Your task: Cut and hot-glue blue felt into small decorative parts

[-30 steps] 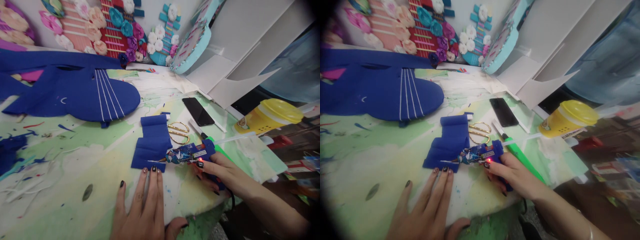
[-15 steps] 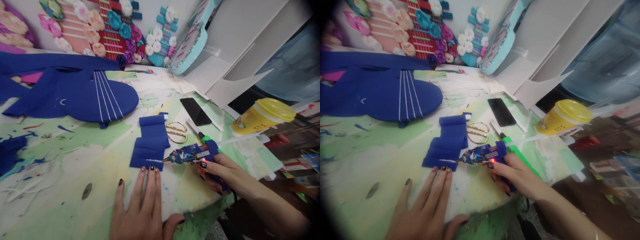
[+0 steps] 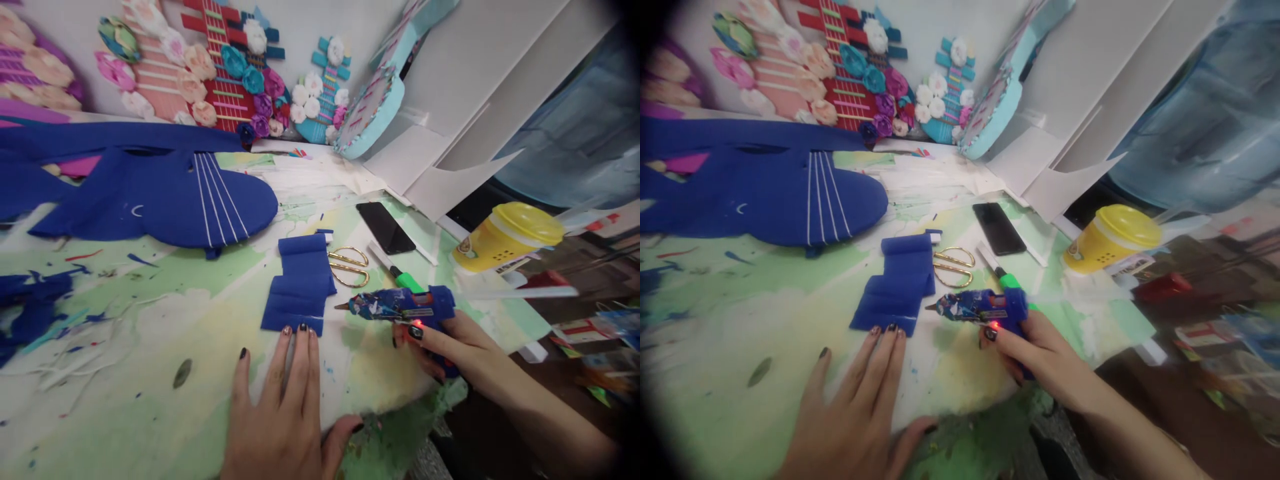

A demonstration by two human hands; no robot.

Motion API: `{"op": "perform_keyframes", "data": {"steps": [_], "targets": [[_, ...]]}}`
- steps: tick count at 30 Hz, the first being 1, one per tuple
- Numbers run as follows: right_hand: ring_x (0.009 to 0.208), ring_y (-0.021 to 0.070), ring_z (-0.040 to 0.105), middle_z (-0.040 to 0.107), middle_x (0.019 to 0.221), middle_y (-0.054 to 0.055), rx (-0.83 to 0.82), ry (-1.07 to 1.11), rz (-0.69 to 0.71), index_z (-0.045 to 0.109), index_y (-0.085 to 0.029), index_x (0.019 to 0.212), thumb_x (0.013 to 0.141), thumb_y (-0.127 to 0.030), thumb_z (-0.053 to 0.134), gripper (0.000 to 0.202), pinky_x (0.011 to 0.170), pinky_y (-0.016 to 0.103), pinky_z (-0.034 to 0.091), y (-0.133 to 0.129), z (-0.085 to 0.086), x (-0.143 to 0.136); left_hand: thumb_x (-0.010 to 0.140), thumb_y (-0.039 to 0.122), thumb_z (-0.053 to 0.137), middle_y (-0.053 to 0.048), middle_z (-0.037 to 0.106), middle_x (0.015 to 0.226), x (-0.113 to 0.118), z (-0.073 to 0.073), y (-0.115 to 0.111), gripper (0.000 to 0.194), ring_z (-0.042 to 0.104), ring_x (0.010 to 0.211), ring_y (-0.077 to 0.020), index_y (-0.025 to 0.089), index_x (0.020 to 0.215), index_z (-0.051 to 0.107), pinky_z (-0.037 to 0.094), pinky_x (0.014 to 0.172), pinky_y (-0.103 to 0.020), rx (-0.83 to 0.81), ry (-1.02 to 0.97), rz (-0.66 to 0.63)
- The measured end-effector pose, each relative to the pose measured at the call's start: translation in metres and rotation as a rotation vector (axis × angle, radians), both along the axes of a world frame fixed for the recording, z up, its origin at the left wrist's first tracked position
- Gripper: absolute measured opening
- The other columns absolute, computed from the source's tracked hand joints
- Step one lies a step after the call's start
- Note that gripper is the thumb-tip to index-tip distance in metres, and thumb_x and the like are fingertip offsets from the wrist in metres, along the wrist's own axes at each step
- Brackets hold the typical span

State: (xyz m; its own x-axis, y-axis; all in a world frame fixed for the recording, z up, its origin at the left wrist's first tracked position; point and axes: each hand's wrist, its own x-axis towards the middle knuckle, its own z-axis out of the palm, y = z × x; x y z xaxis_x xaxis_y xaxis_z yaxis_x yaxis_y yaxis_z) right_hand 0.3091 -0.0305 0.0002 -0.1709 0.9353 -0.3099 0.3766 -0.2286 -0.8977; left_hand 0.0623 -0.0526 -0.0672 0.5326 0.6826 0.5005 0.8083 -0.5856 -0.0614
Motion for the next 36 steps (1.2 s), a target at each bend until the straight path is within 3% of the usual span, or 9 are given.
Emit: {"op": "perform_keyframes", "data": {"steps": [4, 7, 9, 16, 20, 26, 30, 33, 36], "targets": [[0.049, 0.0137, 0.050, 0.055, 0.056, 0.001, 0.228, -0.131, -0.161, 0.061, -0.019, 0.084, 0.080, -0.050, 0.059, 0.032, 0.044, 0.025, 0.040, -0.018, 0.002, 0.011, 0.085, 0.056, 0.044, -0.021, 0.053, 0.133, 0.003, 0.004, -0.001, 0.066, 0.049, 0.120, -0.0382, 0.005, 0.126, 0.056, 0.003, 0.108, -0.063, -0.056, -0.038, 0.018], [0.071, 0.0232, 0.061, 0.065, 0.082, 0.006, 0.438, -0.358, -0.245, 0.059, -0.024, 0.100, 0.080, -0.046, 0.060, 0.030, 0.059, 0.033, 0.051, -0.030, 0.007, 0.028, 0.084, 0.060, 0.042, -0.021, 0.053, 0.134, 0.006, 0.008, -0.001, 0.071, 0.047, 0.121, -0.0386, 0.005, 0.126, 0.056, 0.002, 0.109, -0.063, -0.091, -0.070, 0.035], [0.082, 0.0276, 0.062, 0.065, 0.094, 0.008, 0.546, -0.606, -0.218, 0.055, -0.026, 0.103, 0.082, -0.043, 0.056, 0.027, 0.067, 0.037, 0.052, -0.035, 0.014, 0.042, 0.083, 0.063, 0.041, -0.022, 0.054, 0.132, 0.007, 0.011, 0.000, 0.073, 0.047, 0.121, -0.0391, 0.005, 0.126, 0.056, 0.002, 0.108, -0.064, -0.110, -0.079, 0.042], [0.077, 0.0263, 0.062, 0.058, 0.110, 0.016, 0.600, -1.320, 0.103, 0.047, -0.019, 0.104, 0.083, -0.027, 0.044, 0.023, 0.062, 0.036, 0.049, -0.029, 0.014, 0.090, 0.085, 0.059, 0.040, -0.027, 0.057, 0.125, 0.008, 0.011, 0.003, 0.071, 0.049, 0.119, -0.0388, 0.000, 0.120, 0.058, 0.004, 0.108, -0.066, -0.062, -0.060, -0.011], [0.088, 0.0271, 0.060, 0.057, 0.102, 0.018, 0.598, -1.270, 0.176, 0.048, -0.017, 0.103, 0.085, -0.014, 0.037, 0.021, 0.077, 0.037, 0.048, -0.018, 0.005, 0.111, 0.085, 0.057, 0.042, -0.028, 0.056, 0.126, 0.007, 0.008, 0.004, 0.070, 0.049, 0.119, -0.0393, -0.002, 0.121, 0.056, 0.012, 0.106, -0.067, -0.008, -0.050, -0.020], [0.099, 0.0281, 0.059, 0.055, 0.109, 0.019, 0.644, -1.143, 0.162, 0.051, -0.013, 0.111, 0.081, -0.013, 0.045, 0.031, 0.086, 0.037, 0.048, 0.009, -0.001, 0.135, 0.084, 0.057, 0.043, -0.028, 0.052, 0.131, 0.009, 0.008, 0.002, 0.074, 0.046, 0.122, -0.0398, -0.003, 0.128, 0.049, 0.016, 0.105, -0.066, -0.040, -0.057, 0.001], [0.094, 0.0295, 0.062, 0.061, 0.105, 0.018, 0.632, -1.141, 0.133, 0.056, -0.012, 0.109, 0.074, -0.018, 0.054, 0.036, 0.084, 0.042, 0.050, 0.027, -0.002, 0.146, 0.085, 0.060, 0.038, -0.025, 0.052, 0.133, 0.009, 0.006, 0.003, 0.075, 0.044, 0.124, -0.0386, 0.002, 0.131, 0.049, 0.013, 0.106, -0.066, -0.067, -0.050, 0.013], [0.094, 0.0298, 0.063, 0.065, 0.104, 0.018, 0.682, -1.170, 0.091, 0.061, -0.012, 0.106, 0.074, -0.014, 0.048, 0.035, 0.083, 0.044, 0.050, 0.028, 0.009, 0.122, 0.086, 0.061, 0.037, -0.023, 0.052, 0.134, 0.008, 0.005, 0.003, 0.074, 0.043, 0.125, -0.0380, 0.004, 0.132, 0.049, 0.014, 0.106, -0.065, -0.091, -0.046, 0.016], [0.091, 0.0274, 0.064, 0.068, 0.098, 0.013, 0.749, -1.039, -0.035, 0.065, -0.016, 0.098, 0.079, -0.020, 0.049, 0.026, 0.083, 0.044, 0.049, 0.027, 0.026, 0.065, 0.085, 0.060, 0.039, -0.025, 0.052, 0.133, 0.009, 0.006, 0.002, 0.075, 0.044, 0.124, -0.0392, 0.002, 0.131, 0.049, 0.016, 0.104, -0.066, -0.091, -0.054, 0.019]]}}
